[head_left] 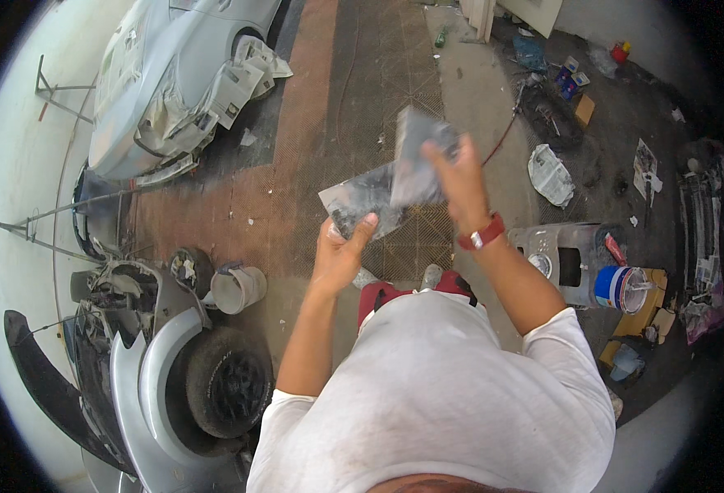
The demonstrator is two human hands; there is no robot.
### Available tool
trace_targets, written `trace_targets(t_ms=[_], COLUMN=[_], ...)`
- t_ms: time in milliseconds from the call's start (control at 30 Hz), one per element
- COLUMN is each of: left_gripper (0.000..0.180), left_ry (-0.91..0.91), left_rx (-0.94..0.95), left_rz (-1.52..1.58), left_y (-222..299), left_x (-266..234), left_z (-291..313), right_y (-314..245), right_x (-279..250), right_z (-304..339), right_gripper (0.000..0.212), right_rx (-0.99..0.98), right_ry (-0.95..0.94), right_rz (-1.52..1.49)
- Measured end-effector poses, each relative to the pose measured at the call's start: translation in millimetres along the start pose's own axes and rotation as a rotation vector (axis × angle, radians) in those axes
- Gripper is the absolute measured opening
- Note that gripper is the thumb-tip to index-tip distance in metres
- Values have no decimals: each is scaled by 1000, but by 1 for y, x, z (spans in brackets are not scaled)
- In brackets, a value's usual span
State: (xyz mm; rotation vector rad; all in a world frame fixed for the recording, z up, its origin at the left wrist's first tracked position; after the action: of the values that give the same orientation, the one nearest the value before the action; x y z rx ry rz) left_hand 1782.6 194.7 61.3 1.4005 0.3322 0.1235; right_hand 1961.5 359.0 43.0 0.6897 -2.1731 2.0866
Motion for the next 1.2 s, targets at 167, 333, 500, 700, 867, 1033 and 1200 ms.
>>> trace_targets(t_ms=[167, 333, 500, 700, 867, 1033, 1200], left_gripper=[37, 29, 33, 34, 33, 35, 36], left_ry=[-25, 85, -112, -108, 79, 85, 107], left_rx=[60, 27, -129, -244, -238, -265, -217], left_rz=[-170, -197, -31, -101, 329, 392, 419], left_y=[6, 3, -13, -37, -34, -32, -27], left_x=[2, -1, 5, 4, -18, -11, -2], left_z=[-3, -4, 2, 10, 3, 0, 0], right_y=[11, 32, -18, -39, -8, 12, 9], right_x=[23, 27, 59, 59, -22, -10, -31], right_z=[23, 17, 31, 22, -7, 24, 38], right_gripper=[41, 41, 42, 40, 33, 35, 37], right_rx=[22, 71, -52, -148, 151, 333, 397], right_ry=[-64, -52, -327, -546, -110, -384, -486], right_rz=[51, 50, 392, 612, 51, -87, 72])
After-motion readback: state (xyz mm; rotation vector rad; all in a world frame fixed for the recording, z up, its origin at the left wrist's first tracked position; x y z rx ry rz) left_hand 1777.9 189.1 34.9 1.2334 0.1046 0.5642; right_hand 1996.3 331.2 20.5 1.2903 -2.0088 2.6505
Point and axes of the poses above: each hand's wrist, its own z-axis away from the middle knuckle, its own x-axis out of the palm, y = z × x, the point moved 7 cm from there along -z, towards the middle knuckle, and after that the axes turned 4 degrees about -z, right-handed, at the moved point
